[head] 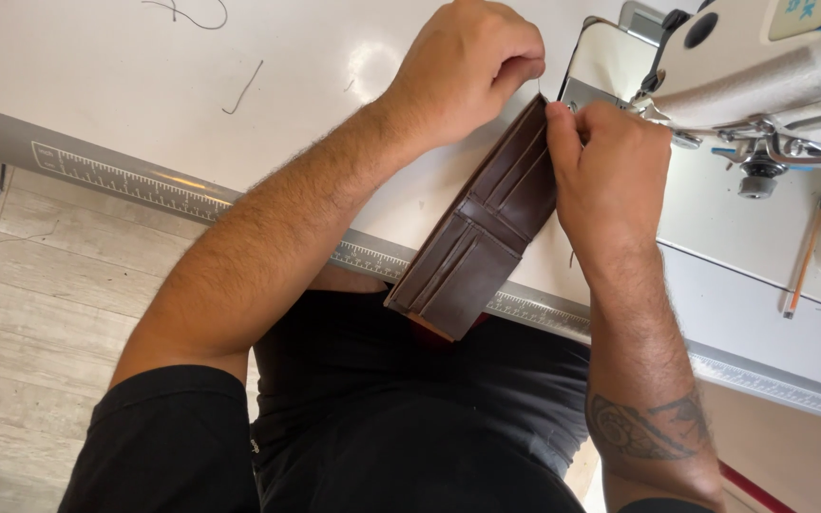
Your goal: Sewing leather pieces together to assemble a wallet and trimming excess threads using snips.
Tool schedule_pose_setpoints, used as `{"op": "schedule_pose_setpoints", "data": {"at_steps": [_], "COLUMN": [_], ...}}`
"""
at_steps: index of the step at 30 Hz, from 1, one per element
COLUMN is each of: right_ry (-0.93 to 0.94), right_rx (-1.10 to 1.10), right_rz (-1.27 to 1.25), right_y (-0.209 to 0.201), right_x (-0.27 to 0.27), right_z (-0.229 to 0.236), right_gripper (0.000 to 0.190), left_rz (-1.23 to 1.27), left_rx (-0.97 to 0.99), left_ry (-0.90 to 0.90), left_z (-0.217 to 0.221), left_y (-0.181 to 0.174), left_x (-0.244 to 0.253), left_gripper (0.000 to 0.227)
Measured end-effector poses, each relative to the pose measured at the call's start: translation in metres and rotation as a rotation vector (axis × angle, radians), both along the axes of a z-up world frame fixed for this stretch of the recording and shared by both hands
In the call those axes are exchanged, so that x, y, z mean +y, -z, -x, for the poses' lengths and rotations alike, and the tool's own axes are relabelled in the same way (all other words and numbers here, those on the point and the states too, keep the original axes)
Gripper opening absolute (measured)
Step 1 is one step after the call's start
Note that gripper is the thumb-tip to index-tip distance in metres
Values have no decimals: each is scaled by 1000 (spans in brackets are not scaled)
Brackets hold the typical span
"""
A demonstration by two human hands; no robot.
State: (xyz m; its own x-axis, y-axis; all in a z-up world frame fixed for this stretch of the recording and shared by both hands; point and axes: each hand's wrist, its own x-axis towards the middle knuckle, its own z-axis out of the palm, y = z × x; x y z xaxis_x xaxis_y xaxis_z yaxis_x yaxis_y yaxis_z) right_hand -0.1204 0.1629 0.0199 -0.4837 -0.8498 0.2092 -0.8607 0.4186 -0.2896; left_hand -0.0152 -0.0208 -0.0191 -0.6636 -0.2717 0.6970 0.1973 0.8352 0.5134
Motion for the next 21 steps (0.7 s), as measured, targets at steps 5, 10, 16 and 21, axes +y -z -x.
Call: {"op": "schedule_pose_setpoints", "data": {"at_steps": [5, 10, 16, 21], "right_ry": [33, 72, 55, -63], "right_rx": [-49, -108, -34, 107], "right_rz": [19, 12, 9, 109], "right_y": [5, -5, 4, 25], "right_x": [1, -5, -11, -10], "right_z": [-3, -11, -7, 0], "right_gripper": [53, 48, 52, 56], "left_rz": [-7, 30, 36, -52], "left_rx": [-4, 19, 18, 117], "left_ry": [52, 35, 66, -21], "left_z": [1, -1, -2, -7], "left_y": [-4, -9, -9, -13], "left_x": [6, 13, 13, 10], "left_gripper": [16, 15, 14, 12]}}
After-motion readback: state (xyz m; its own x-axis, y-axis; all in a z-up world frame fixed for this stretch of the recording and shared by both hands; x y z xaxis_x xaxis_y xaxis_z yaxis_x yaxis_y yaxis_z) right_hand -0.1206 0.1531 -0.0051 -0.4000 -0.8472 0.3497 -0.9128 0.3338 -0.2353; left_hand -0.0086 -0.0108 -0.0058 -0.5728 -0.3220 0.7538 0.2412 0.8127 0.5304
